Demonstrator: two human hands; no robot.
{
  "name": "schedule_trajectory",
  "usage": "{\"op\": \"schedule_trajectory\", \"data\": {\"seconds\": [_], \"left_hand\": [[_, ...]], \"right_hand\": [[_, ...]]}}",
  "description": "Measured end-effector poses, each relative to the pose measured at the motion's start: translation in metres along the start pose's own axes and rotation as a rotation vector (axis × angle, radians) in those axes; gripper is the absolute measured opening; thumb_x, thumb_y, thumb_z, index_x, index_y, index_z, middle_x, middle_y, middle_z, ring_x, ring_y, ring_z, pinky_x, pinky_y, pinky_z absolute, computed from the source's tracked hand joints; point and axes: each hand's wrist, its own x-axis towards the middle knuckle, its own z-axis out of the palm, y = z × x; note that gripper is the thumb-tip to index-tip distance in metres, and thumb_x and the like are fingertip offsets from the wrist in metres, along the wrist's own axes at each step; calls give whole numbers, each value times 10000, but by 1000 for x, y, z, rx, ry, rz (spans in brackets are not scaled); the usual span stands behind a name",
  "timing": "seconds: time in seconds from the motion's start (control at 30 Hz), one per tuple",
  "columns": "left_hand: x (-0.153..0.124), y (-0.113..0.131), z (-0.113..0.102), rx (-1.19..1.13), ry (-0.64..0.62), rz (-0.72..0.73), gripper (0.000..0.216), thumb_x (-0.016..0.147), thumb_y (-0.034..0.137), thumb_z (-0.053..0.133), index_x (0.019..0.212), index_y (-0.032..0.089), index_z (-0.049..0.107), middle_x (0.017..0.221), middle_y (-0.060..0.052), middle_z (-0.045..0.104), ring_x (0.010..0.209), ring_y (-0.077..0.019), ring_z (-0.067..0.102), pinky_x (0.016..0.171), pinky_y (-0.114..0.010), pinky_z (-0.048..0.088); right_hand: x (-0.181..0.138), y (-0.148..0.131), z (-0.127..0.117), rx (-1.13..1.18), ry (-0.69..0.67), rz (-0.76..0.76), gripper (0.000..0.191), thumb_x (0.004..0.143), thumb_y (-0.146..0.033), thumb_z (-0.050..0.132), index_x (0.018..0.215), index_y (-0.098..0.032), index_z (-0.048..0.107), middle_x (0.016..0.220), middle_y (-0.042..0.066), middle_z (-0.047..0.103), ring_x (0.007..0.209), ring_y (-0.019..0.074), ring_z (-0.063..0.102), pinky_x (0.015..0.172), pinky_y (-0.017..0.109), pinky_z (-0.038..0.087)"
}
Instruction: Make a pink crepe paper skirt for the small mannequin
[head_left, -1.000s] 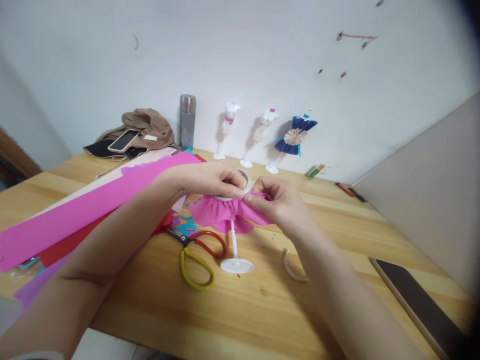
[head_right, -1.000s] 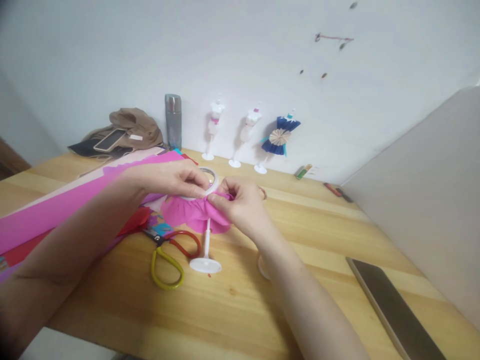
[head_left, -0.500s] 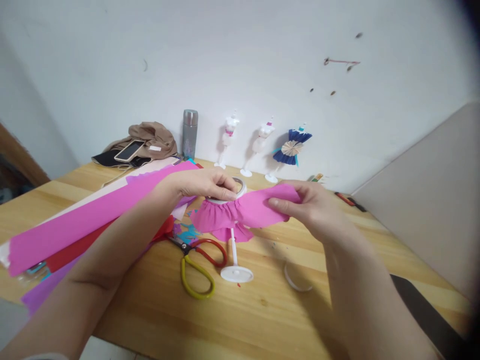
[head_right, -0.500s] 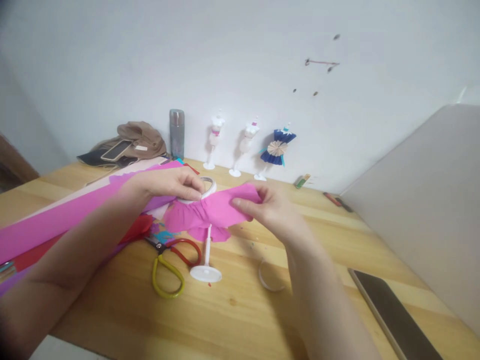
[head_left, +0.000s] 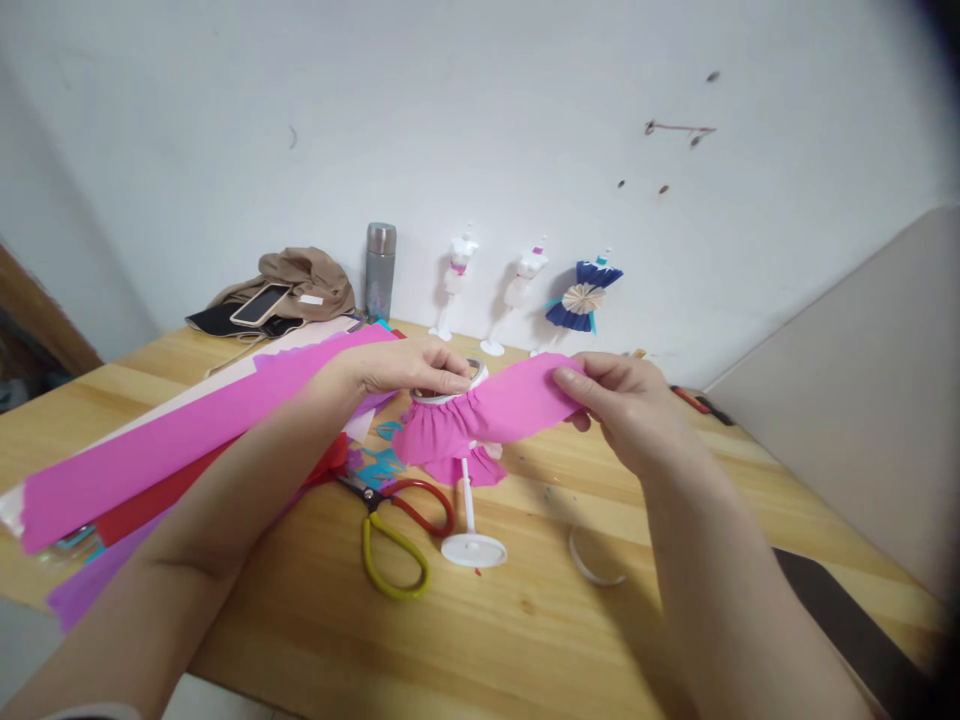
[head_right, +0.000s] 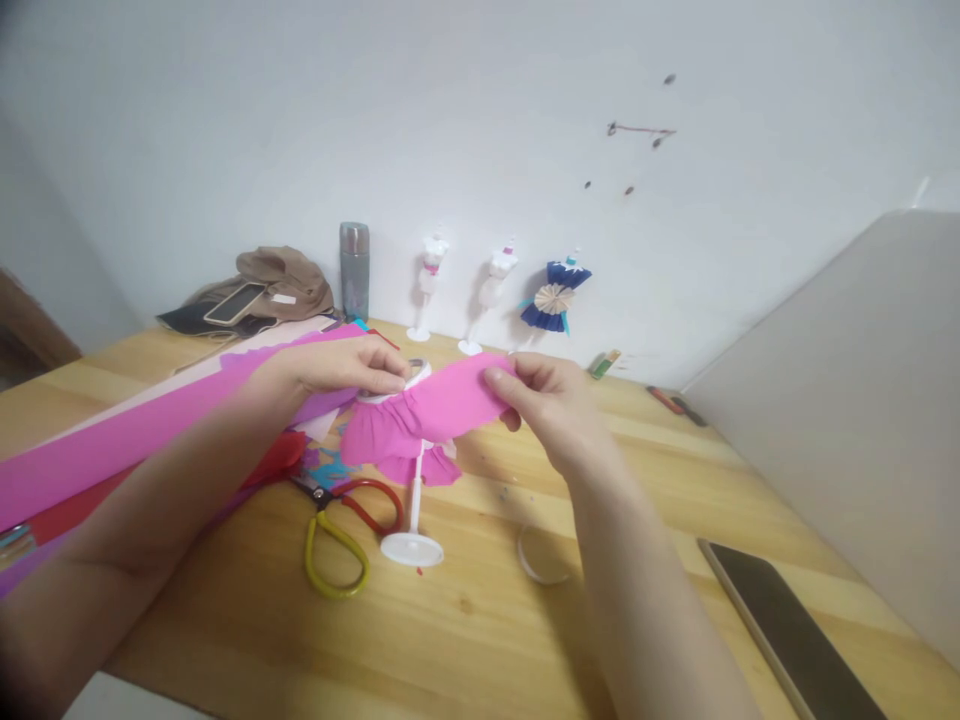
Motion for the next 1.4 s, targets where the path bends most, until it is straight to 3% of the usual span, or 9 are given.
{"op": "schedule_trajectory", "data": {"seconds": [0.13, 0.27, 0.37, 0.5, 0.73, 0.87, 1.07, 1.23, 1.4], "left_hand": [[0, 1, 0, -18, 19, -5, 400, 791, 423, 697, 590, 158, 473, 578, 56, 338, 516, -69, 286, 510, -222, 212], [1, 1, 0, -41, 47, -9, 419, 784, 425, 707, 571, 162, 459, 556, 60, 329, 503, -65, 273, 499, -220, 202], [2, -1, -1, -62, 80, -13, 406, 785, 414, 712, 575, 153, 484, 542, 57, 349, 499, -61, 279, 497, -217, 204], [4, -5, -3, -129, 120, -16, 363, 750, 410, 759, 631, 124, 570, 544, 53, 392, 489, -54, 292, 484, -217, 187], [7, -12, 0, -276, 169, -75, 378, 664, 415, 838, 651, 108, 617, 558, 21, 495, 480, -61, 342, 465, -221, 203], [6, -11, 4, -165, 119, -121, 383, 717, 408, 792, 593, 126, 565, 527, 42, 422, 472, -58, 306, 478, -223, 178], [5, -7, 7, 5, 77, -109, 353, 780, 367, 695, 569, 143, 522, 575, 34, 411, 509, -68, 326, 506, -238, 185], [5, -8, 5, -73, 101, -116, 308, 746, 355, 737, 606, 145, 560, 545, 44, 395, 487, -64, 300, 488, -238, 170], [11, -14, -1, -182, 156, -67, 433, 714, 426, 815, 559, 166, 505, 494, 58, 366, 444, -48, 259, 455, -243, 133]], "right_hand": [[-1, 2, 1, -19, 19, -64, 240, 791, -410, 729, 677, -216, 649, 498, -33, 500, 452, 105, 414, 433, 263, 313], [-7, -3, 3, -262, 108, -402, 129, 830, -293, 677, 714, -238, 666, 553, -18, 528, 513, 133, 448, 504, 303, 378], [-12, -9, 6, -387, 73, -670, 81, 836, -206, 665, 780, -256, 696, 686, 17, 612, 618, 166, 548, 571, 329, 446], [-15, -14, 11, -450, 39, -797, 93, 835, -168, 668, 850, -246, 716, 909, 64, 673, 737, 185, 633, 606, 331, 494], [-7, 6, 13, -394, 281, -450, 94, 875, -297, 645, 846, -290, 734, 681, 20, 675, 601, 203, 612, 561, 359, 482], [-1, 20, 10, -394, 329, -433, 59, 841, -294, 683, 842, -284, 741, 695, 7, 697, 601, 201, 626, 582, 362, 489], [1, 27, 9, -377, 281, -394, 49, 830, -298, 687, 816, -275, 727, 700, 6, 690, 618, 201, 613, 589, 370, 494], [-1, 23, 11, -316, 242, -349, 50, 829, -296, 690, 809, -274, 731, 639, -1, 652, 572, 189, 591, 544, 352, 475], [-3, 13, 15, -274, 213, -345, 59, 826, -292, 686, 801, -254, 724, 609, -3, 632, 530, 178, 581, 530, 346, 465]]}}
